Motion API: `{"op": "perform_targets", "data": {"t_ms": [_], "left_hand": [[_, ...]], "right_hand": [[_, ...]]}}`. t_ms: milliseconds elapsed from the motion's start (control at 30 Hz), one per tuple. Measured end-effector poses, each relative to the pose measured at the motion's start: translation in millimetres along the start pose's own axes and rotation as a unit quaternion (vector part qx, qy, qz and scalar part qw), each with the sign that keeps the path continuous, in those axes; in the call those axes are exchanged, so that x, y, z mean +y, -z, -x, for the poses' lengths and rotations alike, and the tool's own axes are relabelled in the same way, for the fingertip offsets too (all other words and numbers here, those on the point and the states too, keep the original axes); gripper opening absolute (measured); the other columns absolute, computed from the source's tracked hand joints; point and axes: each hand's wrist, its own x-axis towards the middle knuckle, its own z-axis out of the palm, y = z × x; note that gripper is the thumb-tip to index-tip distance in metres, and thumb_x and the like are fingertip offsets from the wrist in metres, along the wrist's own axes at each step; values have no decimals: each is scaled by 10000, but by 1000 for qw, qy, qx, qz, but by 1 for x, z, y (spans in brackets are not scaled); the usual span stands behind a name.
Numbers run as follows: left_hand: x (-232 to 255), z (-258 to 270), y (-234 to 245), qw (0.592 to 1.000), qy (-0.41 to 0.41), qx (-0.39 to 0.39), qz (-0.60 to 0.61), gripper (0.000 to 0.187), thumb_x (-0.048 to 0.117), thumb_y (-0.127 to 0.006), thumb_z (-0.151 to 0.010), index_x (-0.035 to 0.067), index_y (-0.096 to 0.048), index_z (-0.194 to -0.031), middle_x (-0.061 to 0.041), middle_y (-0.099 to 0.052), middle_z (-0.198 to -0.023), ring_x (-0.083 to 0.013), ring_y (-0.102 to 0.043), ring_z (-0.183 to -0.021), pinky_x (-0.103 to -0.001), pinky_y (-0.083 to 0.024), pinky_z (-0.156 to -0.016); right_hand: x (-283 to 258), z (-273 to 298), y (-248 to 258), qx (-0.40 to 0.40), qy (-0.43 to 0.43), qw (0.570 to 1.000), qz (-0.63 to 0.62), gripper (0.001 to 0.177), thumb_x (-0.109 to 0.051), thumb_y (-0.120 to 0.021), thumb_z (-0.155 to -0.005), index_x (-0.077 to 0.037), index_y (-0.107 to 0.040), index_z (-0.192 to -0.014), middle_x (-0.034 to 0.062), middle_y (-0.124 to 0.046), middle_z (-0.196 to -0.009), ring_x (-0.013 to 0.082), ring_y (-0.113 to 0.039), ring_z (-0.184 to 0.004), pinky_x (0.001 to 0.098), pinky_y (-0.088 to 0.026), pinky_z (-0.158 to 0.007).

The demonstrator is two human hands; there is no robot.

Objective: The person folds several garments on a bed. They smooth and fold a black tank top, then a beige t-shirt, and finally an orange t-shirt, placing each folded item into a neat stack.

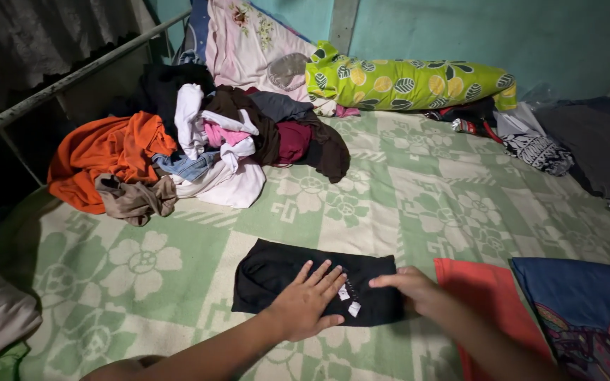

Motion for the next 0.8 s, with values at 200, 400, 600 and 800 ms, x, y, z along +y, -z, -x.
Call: {"op": "perform_targets", "data": {"t_ms": [200, 400, 600, 800], "left_hand": [[-14, -6, 14, 992, 19, -15, 127, 615, 405, -534, -1012, -7, -508, -1467, -210, -408, -1570, -397, -314, -1489, -543, -202, -1195], [-80, -8, 71, 944, 228, 105, 215, 263, 174, -567, -858, 45, -777, -948, -209, -736, -1013, -364, -720, -961, -413, -554, -892], [-153, 44, 102, 742, 454, -135, 474, 559, 468, -451, -1007, -32, -701, -1018, -203, -747, -793, -300, -728, -641, -395, -605, -545], [-148, 42, 94, 690, 483, -98, 529, 797, 693, -440, -953, -85, -553, -1085, -247, -740, -854, -295, -752, -653, -389, -644, -586]], "right_hand": [[-23, 8, -30, 6, 56, 998, 5, 249, -49, -767, -786, -29, -713, -1027, 112, -772, -915, 212, -745, -753, 377, -620, -696], [-41, 14, -93, -71, 153, 985, 42, 272, -74, -739, -866, 7, -646, -1109, 59, -599, -790, 136, -535, -581, 288, -398, -436], [-58, 28, -180, -46, 126, 987, 86, 352, -98, -675, -801, -52, -631, -1148, 106, -714, -857, 198, -725, -624, 338, -577, -503], [-45, 13, -250, -36, 83, 985, 144, 377, -181, -758, -874, -36, -512, -1121, 95, -586, -773, 189, -582, -540, 325, -463, -450]]}}
